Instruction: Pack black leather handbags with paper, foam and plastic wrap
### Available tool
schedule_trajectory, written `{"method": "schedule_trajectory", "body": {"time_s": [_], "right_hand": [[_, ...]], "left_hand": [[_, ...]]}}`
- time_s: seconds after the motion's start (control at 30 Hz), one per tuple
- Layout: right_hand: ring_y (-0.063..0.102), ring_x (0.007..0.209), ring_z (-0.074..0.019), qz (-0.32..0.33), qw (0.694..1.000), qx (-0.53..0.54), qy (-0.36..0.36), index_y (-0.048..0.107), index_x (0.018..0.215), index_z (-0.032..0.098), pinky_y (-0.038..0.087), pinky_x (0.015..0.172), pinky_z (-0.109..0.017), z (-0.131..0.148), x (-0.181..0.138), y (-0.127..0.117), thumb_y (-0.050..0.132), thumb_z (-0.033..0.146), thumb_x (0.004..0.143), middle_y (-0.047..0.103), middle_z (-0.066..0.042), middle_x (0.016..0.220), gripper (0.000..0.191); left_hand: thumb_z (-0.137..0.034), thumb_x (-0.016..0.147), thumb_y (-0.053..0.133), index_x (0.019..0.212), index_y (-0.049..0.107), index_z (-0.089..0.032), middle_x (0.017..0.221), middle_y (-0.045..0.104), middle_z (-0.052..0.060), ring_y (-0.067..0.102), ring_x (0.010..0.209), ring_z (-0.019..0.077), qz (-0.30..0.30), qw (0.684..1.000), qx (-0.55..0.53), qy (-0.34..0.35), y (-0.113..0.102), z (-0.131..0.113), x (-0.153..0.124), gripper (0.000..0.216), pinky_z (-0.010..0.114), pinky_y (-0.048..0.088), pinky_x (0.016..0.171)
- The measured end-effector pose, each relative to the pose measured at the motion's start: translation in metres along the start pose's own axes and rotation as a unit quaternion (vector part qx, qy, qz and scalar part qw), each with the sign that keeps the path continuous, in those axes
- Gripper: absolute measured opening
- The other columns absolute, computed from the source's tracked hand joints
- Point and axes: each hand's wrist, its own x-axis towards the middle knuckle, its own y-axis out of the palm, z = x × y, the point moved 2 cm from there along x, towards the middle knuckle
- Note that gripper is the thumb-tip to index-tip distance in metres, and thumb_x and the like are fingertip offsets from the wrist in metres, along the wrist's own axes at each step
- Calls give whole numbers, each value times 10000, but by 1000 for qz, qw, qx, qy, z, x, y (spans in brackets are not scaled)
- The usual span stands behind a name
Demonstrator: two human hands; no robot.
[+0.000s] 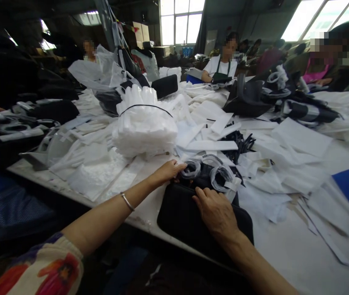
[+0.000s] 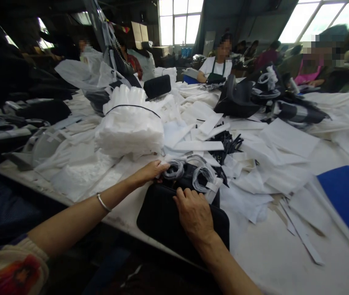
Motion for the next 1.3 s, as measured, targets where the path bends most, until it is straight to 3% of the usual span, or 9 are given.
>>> {"method": "schedule_trajectory", "body": {"time_s": [0.1,0.17,0.3,0.47,0.57,0.7,0.8,1.0,1.3], "right_hand": [[570,682,-221,7,1000,-19,5,631,1048,193,365,664,-372,0,1,3,542,282,954,626,-46,785,157],[574,687,-221,2,1000,-13,7,619,1061,196,367,663,-368,1,1,4,531,282,958,630,-46,788,160],[585,703,-223,-6,1000,18,15,609,1011,200,392,667,-361,4,1,6,478,186,957,643,-49,791,142],[626,797,-201,-81,975,190,76,630,931,213,472,733,-322,-19,-4,-14,429,169,964,672,-52,853,208],[644,869,-218,-141,928,244,244,653,948,206,492,804,-346,-64,-15,-35,532,317,926,693,-66,903,166],[633,639,-185,119,812,370,435,691,789,171,464,560,-275,-110,-25,-27,634,492,804,694,-38,714,326],[541,485,-135,202,773,412,438,683,641,153,362,450,-233,-113,-16,-16,693,531,729,632,-9,546,388],[583,560,-145,147,771,438,439,670,661,184,383,475,-218,-92,13,-10,840,368,561,647,12,588,270],[577,509,-136,72,644,576,498,513,834,211,542,550,-314,-101,1,-13,647,446,771,598,8,661,277]], "left_hand": [[-450,854,612,1091,534,-157,1040,647,92,614,1033,272,-149,974,113,127,-3,-2,-26,385,435,495,928],[-332,886,571,1163,517,-169,1157,617,121,543,1165,283,-261,902,194,284,4,-9,-51,327,493,406,1045],[-110,932,393,1185,517,-201,1085,636,85,592,1052,185,-119,838,205,492,49,-6,-77,296,339,492,959],[-86,913,402,1108,544,-178,995,640,62,601,938,186,-101,868,235,426,86,13,-57,258,339,514,899],[-225,914,550,1093,571,-191,1013,640,53,582,960,224,-53,850,326,411,90,12,-55,184,406,479,926],[-313,925,575,1124,563,-194,1030,632,52,567,990,240,-40,834,366,411,84,1,-63,233,435,427,949],[-327,927,577,1110,554,-190,1020,622,54,573,978,226,-27,830,372,415,84,-1,-64,229,405,425,943],[-344,921,596,1116,549,-182,1045,635,60,598,1005,228,-31,831,369,414,87,6,-60,257,386,436,933],[-306,954,546,1159,560,-203,1046,640,35,602,979,199,-21,841,336,423,83,8,-58,230,354,455,901]]}}
